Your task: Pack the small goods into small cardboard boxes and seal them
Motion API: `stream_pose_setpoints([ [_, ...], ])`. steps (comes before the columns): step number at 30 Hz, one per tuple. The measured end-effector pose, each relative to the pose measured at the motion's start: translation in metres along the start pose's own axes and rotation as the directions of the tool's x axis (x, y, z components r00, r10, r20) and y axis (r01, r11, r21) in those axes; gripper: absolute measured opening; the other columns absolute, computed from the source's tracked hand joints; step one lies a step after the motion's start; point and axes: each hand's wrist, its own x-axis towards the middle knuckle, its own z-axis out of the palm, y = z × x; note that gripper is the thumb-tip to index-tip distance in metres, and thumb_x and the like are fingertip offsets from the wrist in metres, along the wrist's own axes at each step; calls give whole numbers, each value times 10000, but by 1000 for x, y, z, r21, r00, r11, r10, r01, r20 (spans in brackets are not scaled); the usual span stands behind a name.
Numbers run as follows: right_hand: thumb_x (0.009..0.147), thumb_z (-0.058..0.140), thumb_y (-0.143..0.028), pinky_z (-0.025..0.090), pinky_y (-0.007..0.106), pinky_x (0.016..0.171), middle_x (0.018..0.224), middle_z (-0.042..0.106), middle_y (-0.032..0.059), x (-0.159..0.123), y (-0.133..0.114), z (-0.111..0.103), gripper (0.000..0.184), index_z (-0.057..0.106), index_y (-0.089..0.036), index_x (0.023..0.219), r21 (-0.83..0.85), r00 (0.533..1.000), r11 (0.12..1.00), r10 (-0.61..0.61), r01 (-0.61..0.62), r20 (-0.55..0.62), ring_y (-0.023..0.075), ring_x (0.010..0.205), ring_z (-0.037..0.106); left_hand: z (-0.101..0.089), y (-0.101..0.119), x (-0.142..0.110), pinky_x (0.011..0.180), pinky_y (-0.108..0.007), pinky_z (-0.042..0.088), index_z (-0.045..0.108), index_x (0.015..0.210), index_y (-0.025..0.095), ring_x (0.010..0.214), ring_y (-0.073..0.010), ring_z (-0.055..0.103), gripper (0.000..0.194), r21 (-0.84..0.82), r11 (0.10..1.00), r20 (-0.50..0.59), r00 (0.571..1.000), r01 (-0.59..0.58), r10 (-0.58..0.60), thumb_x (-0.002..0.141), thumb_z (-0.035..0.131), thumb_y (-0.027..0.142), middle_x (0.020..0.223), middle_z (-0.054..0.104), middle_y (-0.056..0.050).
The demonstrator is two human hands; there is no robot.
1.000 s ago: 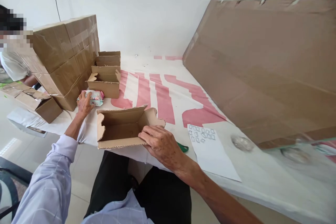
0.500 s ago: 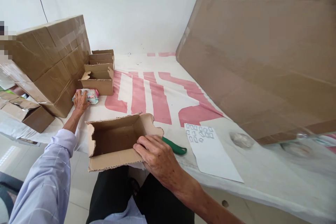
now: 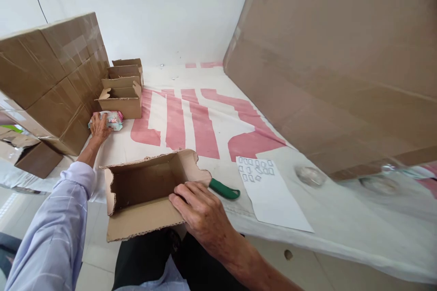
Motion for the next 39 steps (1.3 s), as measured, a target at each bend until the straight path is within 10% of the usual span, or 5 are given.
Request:
stream_pose_setpoints([
  [18,994,495,45,575,361,825,915,755,69,5,0,4,371,773,-199,965,20,1000,1000,13,-13,-27,217,846,666,-11,-3,3,1342,-622,417,676,1507,229,1540,-441,534,749,-250,929,37,956,-272,289,770,790,297,1600,628,-177],
  [23,997,498,50,538,359,846,938,743,67,11,7,11,365,757,-203,953,16,1000,999,28,-28,-5,213,866,641,-46,-17,-70,981,-529,670,784,1338,231,1202,-378,757,563,-436,878,47,970,-196,240,841,714,487,1385,767,-162],
  [31,999,546,51,409,368,824,973,705,81,58,28,64,325,746,-200,943,-40,992,995,97,-93,82,238,913,568,-85,-32,-245,727,-455,648,847,887,310,788,-324,795,377,-545,785,335,935,296,-120,753,807,660,872,847,-84],
  [39,1120,523,-103,436,435,994,1263,722,176,149,-5,99,294,788,-159,1234,25,968,984,169,-176,186,305,1143,596,-43,30,-205,864,-452,677,819,994,233,978,-336,823,562,-705,663,213,967,251,-140,727,853,727,1040,858,-129],
])
